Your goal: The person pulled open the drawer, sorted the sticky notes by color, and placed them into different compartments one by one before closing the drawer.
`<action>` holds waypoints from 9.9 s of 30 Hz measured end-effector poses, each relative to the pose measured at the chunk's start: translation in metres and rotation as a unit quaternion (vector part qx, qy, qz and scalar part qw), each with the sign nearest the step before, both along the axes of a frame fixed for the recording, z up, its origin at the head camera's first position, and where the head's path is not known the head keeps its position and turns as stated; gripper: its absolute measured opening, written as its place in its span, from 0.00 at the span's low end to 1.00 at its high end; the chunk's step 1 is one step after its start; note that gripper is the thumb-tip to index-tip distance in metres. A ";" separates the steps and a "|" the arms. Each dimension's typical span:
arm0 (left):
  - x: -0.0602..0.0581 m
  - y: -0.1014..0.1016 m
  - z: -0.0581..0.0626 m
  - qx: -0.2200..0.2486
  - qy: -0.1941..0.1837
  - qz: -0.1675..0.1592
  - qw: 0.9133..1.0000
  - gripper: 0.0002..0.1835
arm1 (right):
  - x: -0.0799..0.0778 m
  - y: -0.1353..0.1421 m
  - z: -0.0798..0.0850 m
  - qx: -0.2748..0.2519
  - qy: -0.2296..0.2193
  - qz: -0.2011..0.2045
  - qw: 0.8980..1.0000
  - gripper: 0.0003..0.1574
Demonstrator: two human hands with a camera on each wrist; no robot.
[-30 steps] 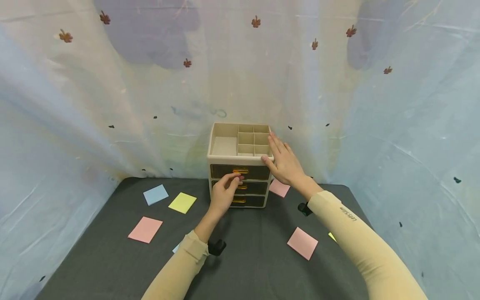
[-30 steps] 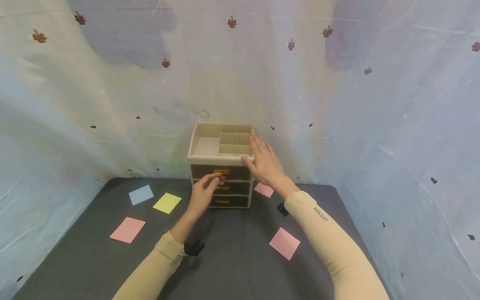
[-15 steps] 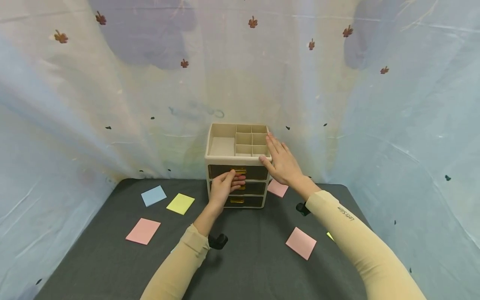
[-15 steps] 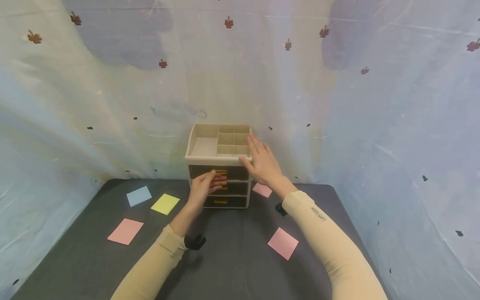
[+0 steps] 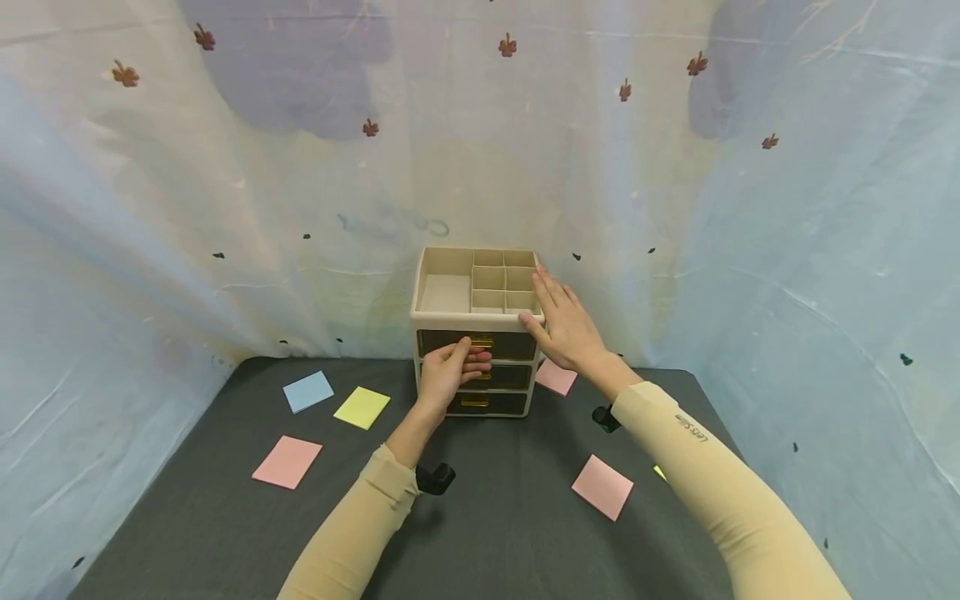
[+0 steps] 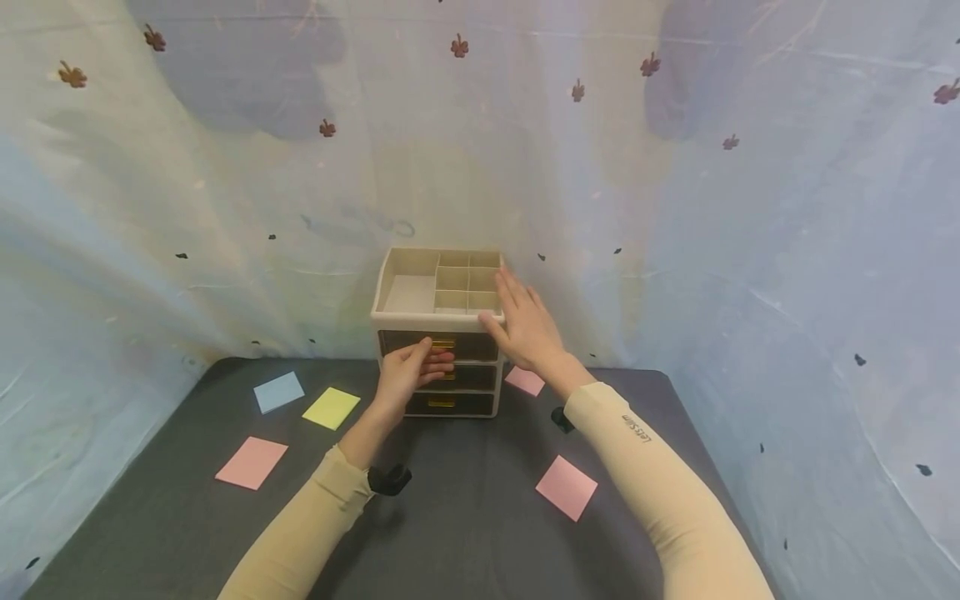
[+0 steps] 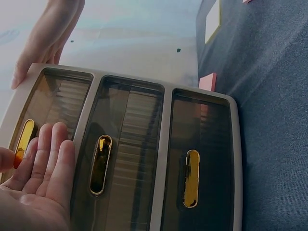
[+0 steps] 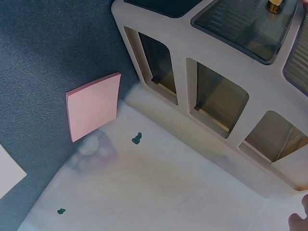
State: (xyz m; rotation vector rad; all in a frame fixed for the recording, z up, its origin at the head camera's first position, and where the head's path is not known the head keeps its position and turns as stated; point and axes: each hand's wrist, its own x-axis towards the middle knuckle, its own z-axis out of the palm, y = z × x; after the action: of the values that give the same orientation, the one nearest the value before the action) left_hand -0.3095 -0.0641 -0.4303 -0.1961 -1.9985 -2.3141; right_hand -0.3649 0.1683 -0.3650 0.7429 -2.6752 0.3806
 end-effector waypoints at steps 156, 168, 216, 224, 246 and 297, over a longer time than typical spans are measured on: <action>0.089 -0.172 -0.111 -0.606 0.124 -0.081 0.782 0.23 | 0.001 0.006 0.000 -0.013 -0.020 0.036 0.999 0.51; 0.085 -0.170 -0.111 -0.595 0.129 -0.103 0.787 0.17 | -0.001 0.006 0.000 -0.013 -0.019 0.039 0.999 0.51; 0.087 -0.169 -0.090 -0.548 0.187 -0.118 0.807 0.12 | 0.000 0.008 0.000 -0.014 -0.010 0.039 0.999 0.50; 0.093 -0.173 -0.087 -0.563 0.211 -0.057 0.797 0.14 | -0.001 0.008 -0.001 -0.012 -0.009 0.036 0.999 0.52; 0.108 -0.175 -0.056 -0.440 0.164 -0.058 0.881 0.11 | -0.001 0.008 -0.004 -0.021 -0.004 0.040 0.999 0.52; 0.088 -0.082 0.051 -0.310 0.291 -0.071 0.902 0.11 | -0.001 0.007 -0.003 -0.017 0.000 0.033 0.999 0.50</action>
State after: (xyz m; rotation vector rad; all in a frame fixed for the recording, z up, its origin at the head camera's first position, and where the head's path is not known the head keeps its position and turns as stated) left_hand -0.2219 -0.1462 -0.3793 -0.9644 -2.3150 -1.3283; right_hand -0.3657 0.1754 -0.3679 0.8222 -2.6423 0.4398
